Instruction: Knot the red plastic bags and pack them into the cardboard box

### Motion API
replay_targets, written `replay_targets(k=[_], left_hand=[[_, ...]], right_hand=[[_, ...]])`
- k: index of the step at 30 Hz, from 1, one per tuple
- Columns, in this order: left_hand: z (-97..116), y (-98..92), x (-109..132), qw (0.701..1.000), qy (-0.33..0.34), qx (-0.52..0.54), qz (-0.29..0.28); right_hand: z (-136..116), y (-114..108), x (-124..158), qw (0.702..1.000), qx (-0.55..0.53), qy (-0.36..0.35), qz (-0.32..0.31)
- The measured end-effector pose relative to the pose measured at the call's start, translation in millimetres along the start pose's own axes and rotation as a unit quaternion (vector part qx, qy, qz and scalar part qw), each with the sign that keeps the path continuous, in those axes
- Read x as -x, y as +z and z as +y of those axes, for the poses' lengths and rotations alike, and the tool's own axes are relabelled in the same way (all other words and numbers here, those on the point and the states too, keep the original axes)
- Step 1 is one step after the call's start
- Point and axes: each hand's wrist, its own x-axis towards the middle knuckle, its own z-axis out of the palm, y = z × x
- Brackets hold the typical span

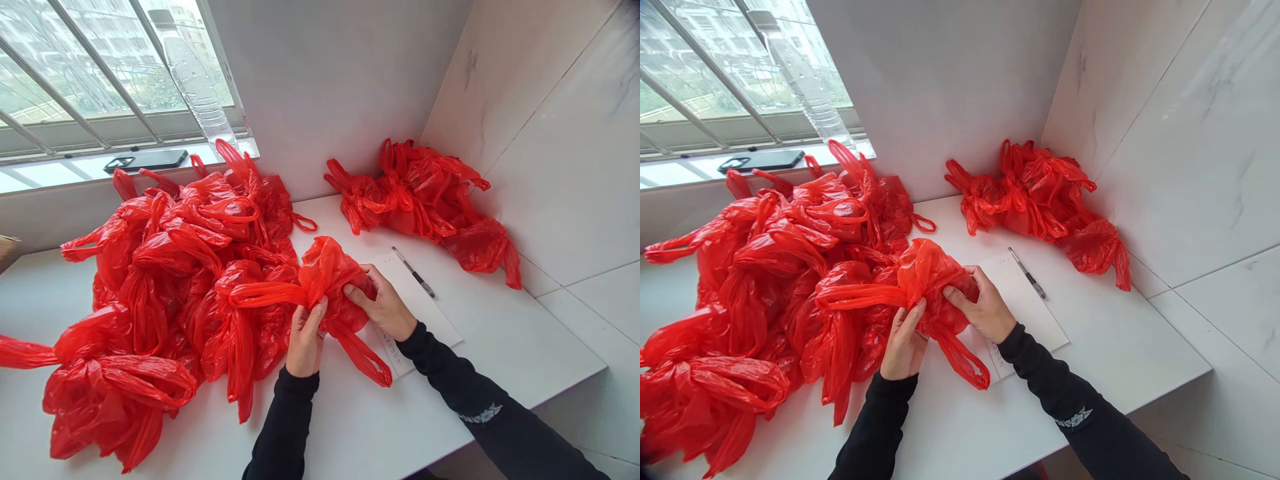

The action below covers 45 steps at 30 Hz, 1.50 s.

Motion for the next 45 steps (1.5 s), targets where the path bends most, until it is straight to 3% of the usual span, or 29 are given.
replay_targets(k=[7,15,22,31,35,40,45], left_hand=[[-1.8,-1.6,-3.4,0.998,0.042,-0.032,-0.020],[-7.9,-9.3,-6.0,0.987,0.058,-0.143,-0.046],[-2.6,-4.0,0.0,0.966,0.069,-0.234,-0.090],[-4.2,-1.2,13.4,0.948,0.115,-0.286,-0.078],[-1.9,-1.8,28.9,0.958,0.153,-0.241,0.001],[27.2,-5.8,60.8,0.957,0.152,-0.237,0.070],[86.5,-19.0,86.6,0.944,0.168,-0.251,0.130]], right_hand=[[2.7,0.9,1.5,1.000,0.026,-0.011,0.007],[2.9,-0.4,0.5,0.999,0.030,-0.031,0.027],[-2.9,-0.2,0.6,0.997,0.010,-0.074,0.031],[-3.9,1.8,5.5,0.997,-0.016,-0.074,-0.025],[-0.5,0.9,10.4,0.997,-0.019,-0.067,-0.041],[9.1,0.4,13.0,0.999,-0.016,-0.018,-0.037],[26.4,4.2,14.0,0.999,0.036,0.005,-0.011]])
